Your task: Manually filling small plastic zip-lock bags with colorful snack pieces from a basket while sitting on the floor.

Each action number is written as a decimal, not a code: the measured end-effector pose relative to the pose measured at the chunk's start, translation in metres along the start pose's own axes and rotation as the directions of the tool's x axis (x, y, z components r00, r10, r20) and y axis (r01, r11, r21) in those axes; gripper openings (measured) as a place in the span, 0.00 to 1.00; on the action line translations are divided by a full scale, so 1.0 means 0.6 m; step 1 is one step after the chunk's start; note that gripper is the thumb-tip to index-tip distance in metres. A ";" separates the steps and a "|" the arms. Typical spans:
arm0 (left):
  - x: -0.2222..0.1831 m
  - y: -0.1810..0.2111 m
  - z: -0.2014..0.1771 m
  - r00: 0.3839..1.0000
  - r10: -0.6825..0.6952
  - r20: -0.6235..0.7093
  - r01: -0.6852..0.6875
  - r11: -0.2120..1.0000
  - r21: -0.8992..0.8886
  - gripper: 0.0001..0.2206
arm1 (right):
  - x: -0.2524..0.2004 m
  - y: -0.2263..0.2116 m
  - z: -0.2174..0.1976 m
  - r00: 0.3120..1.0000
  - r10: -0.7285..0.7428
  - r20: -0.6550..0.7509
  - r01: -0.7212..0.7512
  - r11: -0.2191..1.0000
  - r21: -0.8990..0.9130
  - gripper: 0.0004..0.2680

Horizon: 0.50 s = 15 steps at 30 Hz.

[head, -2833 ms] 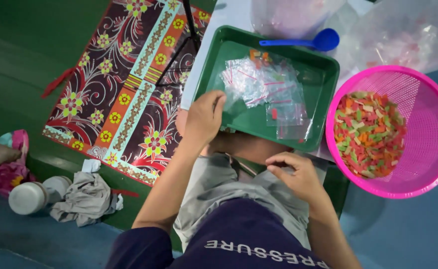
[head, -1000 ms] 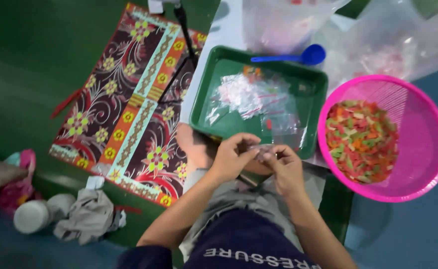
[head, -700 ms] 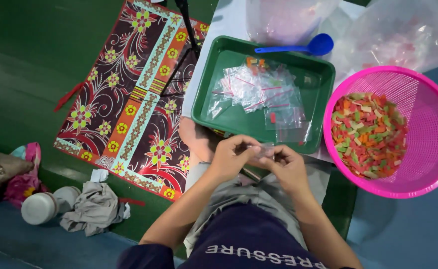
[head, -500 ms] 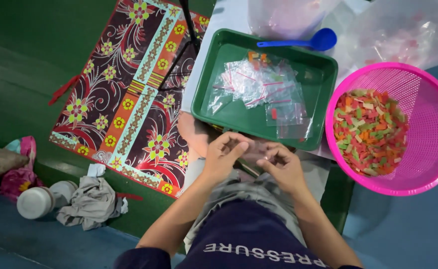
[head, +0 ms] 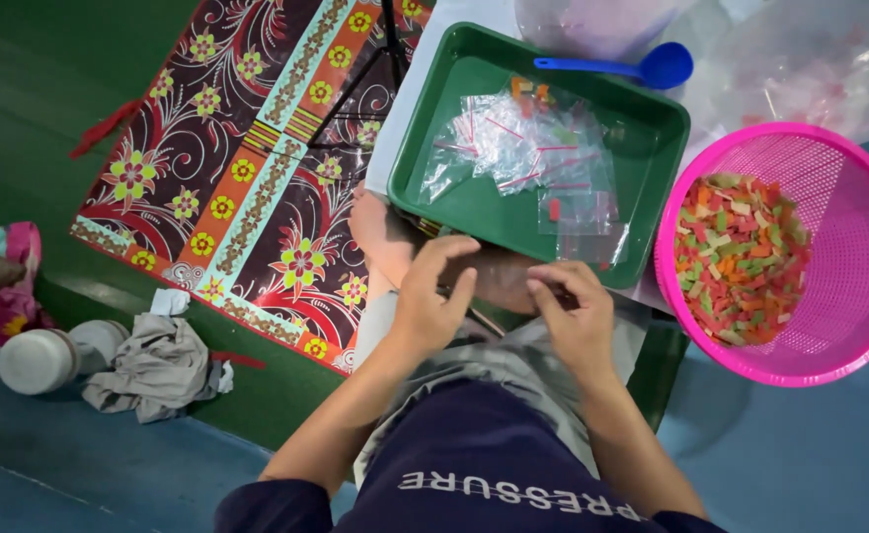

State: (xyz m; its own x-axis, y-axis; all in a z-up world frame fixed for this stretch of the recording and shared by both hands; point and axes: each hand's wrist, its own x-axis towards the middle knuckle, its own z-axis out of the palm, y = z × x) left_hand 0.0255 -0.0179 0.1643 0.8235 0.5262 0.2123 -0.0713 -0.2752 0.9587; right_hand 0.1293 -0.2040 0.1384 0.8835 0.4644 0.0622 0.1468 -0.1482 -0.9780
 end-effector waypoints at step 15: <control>0.010 0.032 -0.015 0.886 0.011 0.463 -0.069 0.992 0.107 0.06 | -0.008 -0.048 -0.020 0.967 -0.110 0.231 0.183 0.928 -0.325 0.16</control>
State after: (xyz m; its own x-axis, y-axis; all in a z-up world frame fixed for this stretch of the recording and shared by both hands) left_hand 0.0243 -0.0129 0.1856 0.9897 0.0902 0.1114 -0.0671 -0.3952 0.9161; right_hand 0.1260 -0.2123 0.1685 0.7348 0.6672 0.1216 0.4429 -0.3363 -0.8311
